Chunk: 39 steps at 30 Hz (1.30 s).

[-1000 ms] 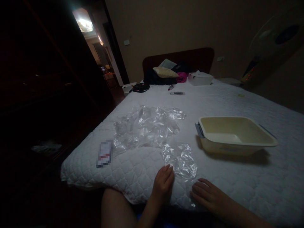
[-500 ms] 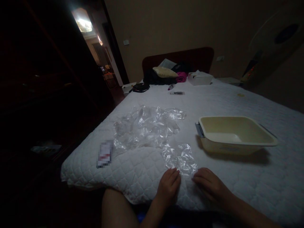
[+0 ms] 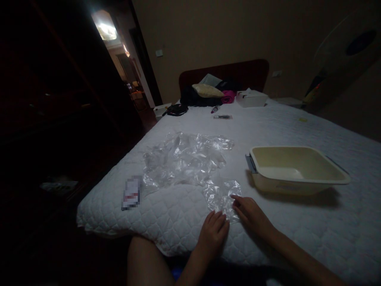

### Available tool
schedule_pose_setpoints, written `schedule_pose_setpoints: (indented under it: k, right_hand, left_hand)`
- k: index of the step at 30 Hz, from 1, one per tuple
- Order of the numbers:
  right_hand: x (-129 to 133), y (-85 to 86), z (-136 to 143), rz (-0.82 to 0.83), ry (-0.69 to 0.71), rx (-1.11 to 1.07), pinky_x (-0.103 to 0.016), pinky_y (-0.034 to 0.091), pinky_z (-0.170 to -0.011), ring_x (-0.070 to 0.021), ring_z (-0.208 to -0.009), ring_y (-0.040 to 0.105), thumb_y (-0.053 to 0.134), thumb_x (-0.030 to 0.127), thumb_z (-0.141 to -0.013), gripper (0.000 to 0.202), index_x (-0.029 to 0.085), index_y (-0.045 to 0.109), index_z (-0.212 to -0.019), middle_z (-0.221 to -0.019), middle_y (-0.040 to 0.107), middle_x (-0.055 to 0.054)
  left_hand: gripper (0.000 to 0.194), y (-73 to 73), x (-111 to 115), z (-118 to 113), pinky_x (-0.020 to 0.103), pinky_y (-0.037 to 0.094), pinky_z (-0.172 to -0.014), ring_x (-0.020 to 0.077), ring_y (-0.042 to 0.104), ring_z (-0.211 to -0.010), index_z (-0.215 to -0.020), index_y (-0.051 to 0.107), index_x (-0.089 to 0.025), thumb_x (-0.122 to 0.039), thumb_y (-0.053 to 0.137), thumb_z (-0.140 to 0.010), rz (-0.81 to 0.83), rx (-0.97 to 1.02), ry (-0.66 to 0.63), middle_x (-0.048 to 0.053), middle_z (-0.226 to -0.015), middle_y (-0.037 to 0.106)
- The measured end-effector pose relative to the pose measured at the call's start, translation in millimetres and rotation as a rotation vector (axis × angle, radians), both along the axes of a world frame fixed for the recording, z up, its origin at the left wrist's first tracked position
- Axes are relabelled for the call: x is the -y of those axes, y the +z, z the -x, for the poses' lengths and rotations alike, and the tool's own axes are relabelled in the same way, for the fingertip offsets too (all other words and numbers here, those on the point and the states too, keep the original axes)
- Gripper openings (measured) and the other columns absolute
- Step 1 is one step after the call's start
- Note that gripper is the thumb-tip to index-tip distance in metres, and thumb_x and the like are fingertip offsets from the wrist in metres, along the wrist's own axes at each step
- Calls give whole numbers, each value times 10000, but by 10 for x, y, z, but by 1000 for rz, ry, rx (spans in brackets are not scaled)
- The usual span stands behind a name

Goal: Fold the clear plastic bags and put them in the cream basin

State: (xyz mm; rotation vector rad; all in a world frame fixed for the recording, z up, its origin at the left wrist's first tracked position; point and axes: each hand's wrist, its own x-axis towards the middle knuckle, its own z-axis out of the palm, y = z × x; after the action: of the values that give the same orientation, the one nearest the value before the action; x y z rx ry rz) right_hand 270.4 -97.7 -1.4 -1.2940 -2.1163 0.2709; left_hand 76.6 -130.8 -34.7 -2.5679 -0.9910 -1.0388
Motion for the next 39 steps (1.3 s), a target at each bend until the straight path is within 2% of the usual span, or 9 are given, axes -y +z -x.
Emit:
schedule_pose_setpoints:
  k: [4, 9, 18, 21, 24, 28, 31, 34, 39]
  right_hand:
    - [-44, -8, 55, -37, 19, 93, -350, 419, -794, -197, -888, 553, 463, 208, -830, 195, 191, 565, -995, -932, 618, -70]
    - [-36, 36, 126, -50, 6, 231, -313, 400, -729, -182, -814, 533, 461, 170, -822, 150, 194, 609, -815, -862, 591, -57]
    - [-49, 17, 90, -17, 22, 243, -335, 378, -765, -194, -835, 525, 492, 173, -819, 174, 216, 606, -944, -860, 599, -49]
    - [-59, 39, 60, -7, 28, 184, -344, 385, -781, -191, -839, 536, 487, 188, -828, 173, 208, 598, -959, -870, 616, -48]
    - [-57, 86, 32, -32, 25, 135, -354, 394, -794, -195, -861, 535, 480, 186, -833, 174, 190, 584, -972, -903, 619, -60]
    - [26, 163, -17, -125, 75, 132, -336, 426, -747, -190, -843, 542, 447, 187, -844, 190, 180, 581, -979, -908, 614, -80]
    - [141, 174, -54, -278, 199, 227, -312, 433, -672, -174, -756, 546, 432, 176, -850, 184, 179, 598, -929, -827, 624, -72]
    - [224, 131, -70, -437, 312, 334, -322, 424, -684, -160, -700, 528, 447, 127, -838, 164, 168, 597, -888, -753, 621, -52]
    - [206, 60, -61, -500, 305, 377, -346, 412, -721, -158, -692, 509, 407, 87, -845, 195, 146, 585, -900, -725, 596, -51]
  left_hand:
    - [230, 1, -1, 3, 406, 466, -859, 198, 545, -1008, -1002, 576, -146, -140, 394, -861, -3, 1, 4, 90, -991, 635]
    - [236, -2, 6, 3, 404, 471, -858, 196, 543, -1020, -1009, 571, -144, -130, 392, -855, 5, 2, 2, 98, -993, 635]
    - [276, -79, 29, 70, 457, 431, -910, 236, 464, -1138, -1075, 528, -119, -94, 427, -819, 51, 22, -18, 154, -1164, 546]
    - [295, -72, 32, 108, 462, 425, -916, 242, 455, -1145, -1088, 522, -108, -90, 439, -805, 66, 30, -21, 161, -1154, 549]
    - [290, -43, 26, 143, 435, 460, -877, 237, 501, -1088, -1069, 539, -124, -81, 457, -794, 47, 84, 34, 148, -1091, 581]
    - [260, -5, 4, 183, 391, 498, -812, 215, 555, -984, -1046, 556, -148, -96, 475, -804, 39, 139, 99, 124, -1013, 605]
    - [234, 29, -20, 200, 379, 505, -781, 211, 561, -947, -1033, 560, -149, -113, 489, -813, 31, 129, 120, 114, -991, 608]
    - [211, 67, -49, 198, 376, 501, -773, 208, 560, -922, -1012, 565, -138, -110, 480, -821, 13, 91, 109, 107, -970, 613]
    - [177, 100, -86, 174, 378, 485, -781, 204, 558, -897, -967, 575, -119, -111, 466, -828, 11, 54, 81, 102, -919, 617]
